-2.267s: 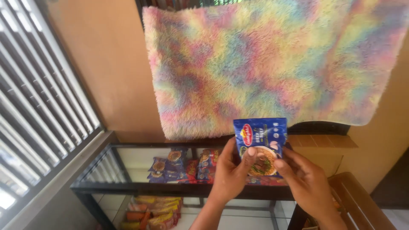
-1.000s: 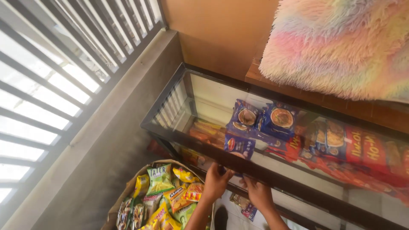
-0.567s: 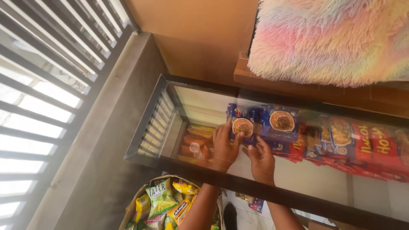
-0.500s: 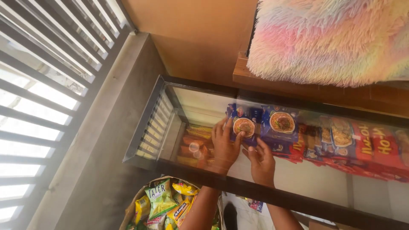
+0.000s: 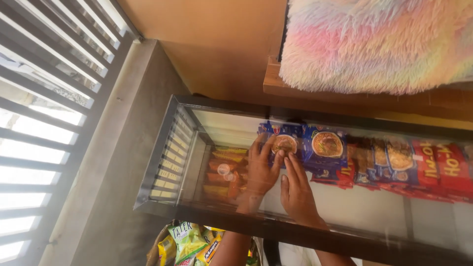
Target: Organizing various snack packets and instant noodle cups in a display case and a storage box.
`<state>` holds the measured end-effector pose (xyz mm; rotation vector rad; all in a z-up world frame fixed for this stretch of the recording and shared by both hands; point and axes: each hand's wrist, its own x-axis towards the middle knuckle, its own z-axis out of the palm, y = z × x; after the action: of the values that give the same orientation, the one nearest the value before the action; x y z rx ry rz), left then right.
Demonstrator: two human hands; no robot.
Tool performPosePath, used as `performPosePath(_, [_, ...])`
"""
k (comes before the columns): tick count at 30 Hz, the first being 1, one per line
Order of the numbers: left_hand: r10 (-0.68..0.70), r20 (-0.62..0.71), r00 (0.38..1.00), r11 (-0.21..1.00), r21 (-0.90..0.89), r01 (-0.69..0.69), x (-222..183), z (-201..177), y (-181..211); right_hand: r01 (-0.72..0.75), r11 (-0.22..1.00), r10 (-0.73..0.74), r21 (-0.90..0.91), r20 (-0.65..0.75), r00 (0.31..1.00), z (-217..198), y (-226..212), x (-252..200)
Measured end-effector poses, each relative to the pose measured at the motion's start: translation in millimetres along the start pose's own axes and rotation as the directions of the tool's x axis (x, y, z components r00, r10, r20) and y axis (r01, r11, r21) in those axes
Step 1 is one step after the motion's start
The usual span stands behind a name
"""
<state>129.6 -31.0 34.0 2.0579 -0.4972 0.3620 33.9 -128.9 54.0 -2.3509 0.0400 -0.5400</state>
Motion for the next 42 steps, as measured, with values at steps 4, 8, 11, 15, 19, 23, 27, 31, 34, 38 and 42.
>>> performPosePath(4, [-0.013,0.100,0.995,0.996,-0.082,0.021,9.6,2.3,-9.4,-0.063,0.998,0.063,0.016,-0.005,0.998,6.1,8.5,1.6])
performPosePath(8, [-0.008,0.097,0.995,0.995,-0.102,0.018,11.5,-1.6,-5.7,-0.035,0.997,0.036,0.066,-0.026,0.999,3.3,6.8,-1.8])
performPosePath(11, [0.062,0.052,0.997,0.998,-0.004,-0.062,13.0,3.3,-7.3,0.008,0.999,-0.007,0.052,-0.018,1.000,1.8,12.6,-0.5])
performPosePath(15, [0.095,0.133,0.987,0.992,0.076,-0.105,5.3,11.9,-17.3,0.012,1.000,-0.013,0.010,0.004,1.000,6.5,15.9,1.7])
performPosePath(19, [0.141,0.100,0.985,0.988,0.054,-0.147,12.4,7.8,-6.2,-0.054,0.997,0.053,0.059,0.024,0.998,0.8,14.4,1.3])
performPosePath(23, [0.163,0.098,0.982,0.980,0.100,-0.172,8.7,1.3,1.5,-0.027,0.993,0.023,0.114,0.031,0.999,-2.6,22.2,-9.2])
performPosePath(27, [0.245,-0.002,0.970,0.942,0.235,-0.237,2.0,-1.5,13.0,-0.038,0.989,0.026,0.144,0.081,0.996,-15.9,21.1,-22.2])
performPosePath(31, [0.215,-0.046,0.976,0.956,0.215,-0.200,-37.7,-3.9,33.2,0.004,0.993,-0.010,0.118,0.044,0.999,-18.7,39.0,-61.5])
performPosePath(34, [0.134,0.000,0.991,0.983,0.128,-0.133,-78.4,4.9,55.6,0.110,0.971,-0.128,0.213,0.076,0.989,-31.9,59.2,-105.4])
performPosePath(38, [0.186,0.036,0.982,0.980,0.069,-0.188,-152.8,27.3,90.2,-0.287,0.917,0.247,0.277,0.169,0.954,-77.2,71.1,-185.3])
performPosePath(42, [0.210,0.146,0.967,0.977,-0.078,-0.200,-221.6,63.2,129.2,-0.267,0.938,0.272,0.222,0.007,0.962,-128.1,92.0,-259.4])
